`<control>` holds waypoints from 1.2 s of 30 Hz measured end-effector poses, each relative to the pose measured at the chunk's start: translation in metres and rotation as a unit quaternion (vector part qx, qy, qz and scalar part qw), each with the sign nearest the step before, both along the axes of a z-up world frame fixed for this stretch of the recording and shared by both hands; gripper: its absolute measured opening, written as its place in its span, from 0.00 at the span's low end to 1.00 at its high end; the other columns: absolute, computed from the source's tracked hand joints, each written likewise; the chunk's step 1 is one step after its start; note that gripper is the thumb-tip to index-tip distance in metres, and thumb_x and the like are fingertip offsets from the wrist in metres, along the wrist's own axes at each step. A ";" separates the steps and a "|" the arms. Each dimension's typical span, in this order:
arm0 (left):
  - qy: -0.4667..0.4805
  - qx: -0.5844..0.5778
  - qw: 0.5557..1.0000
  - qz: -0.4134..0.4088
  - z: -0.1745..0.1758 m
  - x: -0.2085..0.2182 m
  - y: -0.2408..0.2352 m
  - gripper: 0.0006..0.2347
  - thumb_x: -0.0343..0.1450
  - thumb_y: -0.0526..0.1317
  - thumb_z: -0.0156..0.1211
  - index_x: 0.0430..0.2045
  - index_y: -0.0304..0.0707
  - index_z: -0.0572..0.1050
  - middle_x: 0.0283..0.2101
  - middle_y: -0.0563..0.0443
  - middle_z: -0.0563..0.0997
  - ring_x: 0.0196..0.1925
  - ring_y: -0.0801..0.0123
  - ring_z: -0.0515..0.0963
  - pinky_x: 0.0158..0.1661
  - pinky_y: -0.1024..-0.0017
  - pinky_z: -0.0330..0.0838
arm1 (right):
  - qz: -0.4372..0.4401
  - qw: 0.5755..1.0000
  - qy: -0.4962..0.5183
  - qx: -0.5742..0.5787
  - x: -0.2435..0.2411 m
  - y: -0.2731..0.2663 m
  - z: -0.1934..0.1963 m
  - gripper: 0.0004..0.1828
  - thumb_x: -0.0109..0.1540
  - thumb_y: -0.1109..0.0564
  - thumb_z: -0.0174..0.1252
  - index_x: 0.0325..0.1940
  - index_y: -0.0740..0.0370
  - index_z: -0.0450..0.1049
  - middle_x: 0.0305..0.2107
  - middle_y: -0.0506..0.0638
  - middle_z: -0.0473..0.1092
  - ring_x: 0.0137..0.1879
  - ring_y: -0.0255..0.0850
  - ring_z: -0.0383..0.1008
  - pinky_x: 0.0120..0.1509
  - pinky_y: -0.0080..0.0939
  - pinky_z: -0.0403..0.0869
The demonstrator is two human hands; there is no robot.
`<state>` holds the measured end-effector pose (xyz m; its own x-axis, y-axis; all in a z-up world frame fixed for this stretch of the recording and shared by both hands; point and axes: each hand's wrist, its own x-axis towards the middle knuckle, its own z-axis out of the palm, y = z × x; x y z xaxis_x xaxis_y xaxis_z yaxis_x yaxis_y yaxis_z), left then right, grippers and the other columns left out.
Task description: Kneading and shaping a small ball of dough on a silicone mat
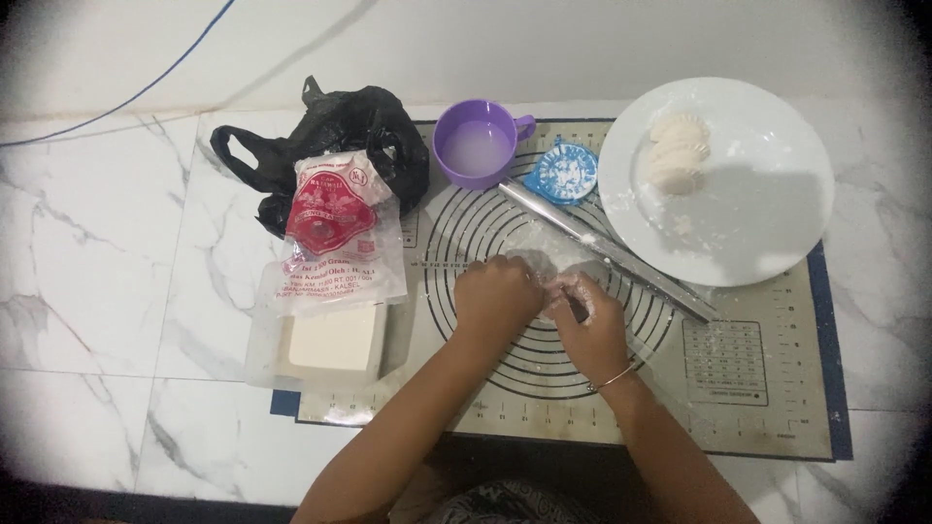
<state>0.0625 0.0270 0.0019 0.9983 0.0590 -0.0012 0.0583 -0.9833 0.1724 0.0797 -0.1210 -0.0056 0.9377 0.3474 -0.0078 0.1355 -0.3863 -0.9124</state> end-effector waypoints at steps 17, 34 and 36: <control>0.002 -0.573 0.757 0.315 0.033 -0.021 0.014 0.22 0.70 0.48 0.44 0.47 0.27 0.75 0.45 0.29 0.79 0.49 0.42 0.78 0.49 0.50 0.73 | -0.030 0.996 -0.016 0.077 0.000 -0.006 -0.008 0.12 0.68 0.58 0.48 0.53 0.59 0.72 0.34 0.53 0.75 0.43 0.41 0.75 0.48 0.43 0.75; 0.141 -0.806 0.489 0.303 0.093 -0.048 -0.022 0.38 0.69 0.66 0.36 0.70 0.36 0.57 0.70 0.36 0.64 0.72 0.46 0.62 0.67 0.57 0.57 | 0.110 0.808 -0.568 -0.111 0.010 -0.001 -0.023 0.19 0.62 0.40 0.58 0.42 0.56 0.79 0.35 0.48 0.74 0.45 0.45 0.79 0.54 0.44 0.77; 0.182 -0.690 0.681 0.163 0.075 -0.050 -0.010 0.38 0.70 0.70 0.22 0.71 0.50 0.55 0.72 0.38 0.58 0.73 0.48 0.59 0.66 0.48 0.57 | 0.092 0.854 -0.505 -0.082 0.009 -0.004 -0.021 0.11 0.61 0.48 0.60 0.37 0.57 0.80 0.31 0.50 0.76 0.38 0.47 0.79 0.45 0.45 0.78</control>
<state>0.0125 0.0170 0.0765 0.8511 -0.0301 -0.5241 0.5207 0.1765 0.8353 0.0885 -0.1253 -0.0263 0.4252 0.5619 0.7096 0.8935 -0.3858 -0.2300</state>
